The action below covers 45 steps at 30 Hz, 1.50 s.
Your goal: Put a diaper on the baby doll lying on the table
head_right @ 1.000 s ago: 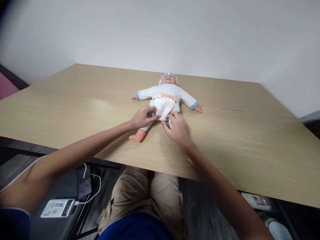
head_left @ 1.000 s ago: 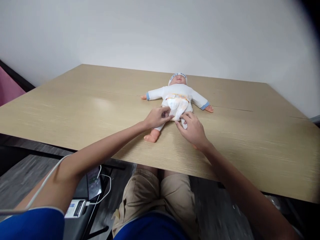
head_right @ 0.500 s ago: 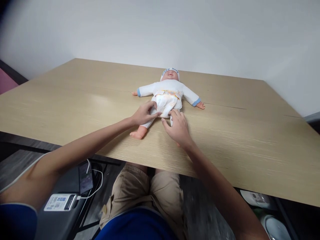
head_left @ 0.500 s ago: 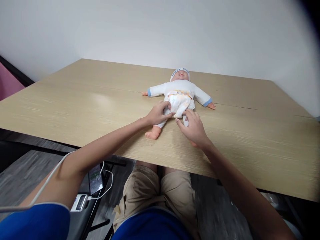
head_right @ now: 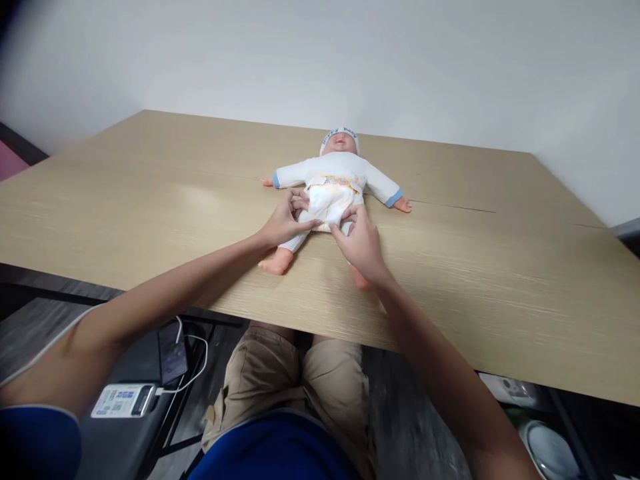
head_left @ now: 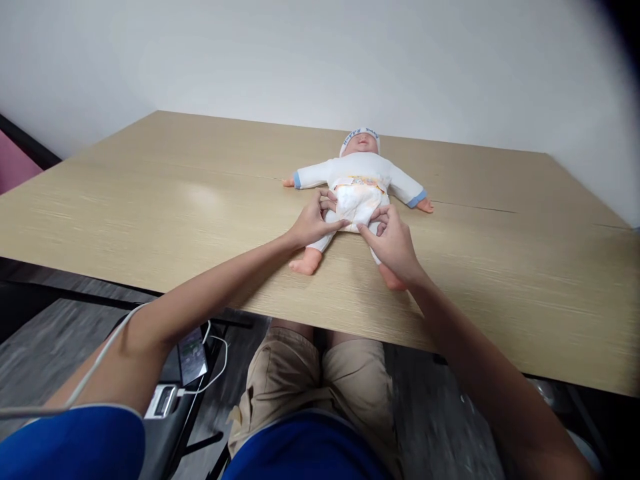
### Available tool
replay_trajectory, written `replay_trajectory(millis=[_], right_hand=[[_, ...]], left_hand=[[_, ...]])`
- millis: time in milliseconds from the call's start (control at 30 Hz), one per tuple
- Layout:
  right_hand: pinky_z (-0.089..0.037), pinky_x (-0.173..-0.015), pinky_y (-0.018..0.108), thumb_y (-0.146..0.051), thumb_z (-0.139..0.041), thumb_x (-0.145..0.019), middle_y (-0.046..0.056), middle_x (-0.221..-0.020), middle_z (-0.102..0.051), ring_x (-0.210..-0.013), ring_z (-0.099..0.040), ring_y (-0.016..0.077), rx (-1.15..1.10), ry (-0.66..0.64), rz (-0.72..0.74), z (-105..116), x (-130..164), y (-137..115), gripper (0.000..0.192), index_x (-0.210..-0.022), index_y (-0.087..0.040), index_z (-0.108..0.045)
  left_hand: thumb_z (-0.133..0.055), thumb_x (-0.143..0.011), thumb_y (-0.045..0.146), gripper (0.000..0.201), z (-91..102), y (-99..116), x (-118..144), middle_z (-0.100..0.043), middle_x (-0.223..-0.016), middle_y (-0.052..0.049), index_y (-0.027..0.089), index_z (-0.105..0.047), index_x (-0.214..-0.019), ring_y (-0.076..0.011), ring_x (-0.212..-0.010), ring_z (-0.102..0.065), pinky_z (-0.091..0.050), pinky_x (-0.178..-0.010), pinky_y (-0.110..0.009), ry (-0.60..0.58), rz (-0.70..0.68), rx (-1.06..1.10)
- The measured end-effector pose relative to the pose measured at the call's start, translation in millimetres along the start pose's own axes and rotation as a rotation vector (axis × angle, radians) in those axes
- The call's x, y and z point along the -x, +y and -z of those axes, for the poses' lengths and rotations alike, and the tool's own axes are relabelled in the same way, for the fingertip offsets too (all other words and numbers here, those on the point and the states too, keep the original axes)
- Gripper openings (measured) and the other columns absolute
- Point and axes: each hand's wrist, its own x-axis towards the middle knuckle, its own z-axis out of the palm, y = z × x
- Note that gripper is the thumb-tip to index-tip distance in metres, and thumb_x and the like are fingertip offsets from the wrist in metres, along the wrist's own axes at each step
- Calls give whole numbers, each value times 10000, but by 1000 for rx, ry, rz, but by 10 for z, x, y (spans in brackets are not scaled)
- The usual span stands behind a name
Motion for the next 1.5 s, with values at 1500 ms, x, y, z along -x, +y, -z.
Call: replay_trajectory(millis=[1500], right_hand=[[-484,-1012,527,-435,-653,-953,281,-1295,-730,-1172,-640,431,535,36,19,221,-1405,835,507,-1323,-91,-699]], left_hand=[[-787,-935,373,576,542,-64,-1155,-662,-1441,-271,84,-610,-1400,-448,-1383,-529,-356,-1166,-581,35,119,-1075]])
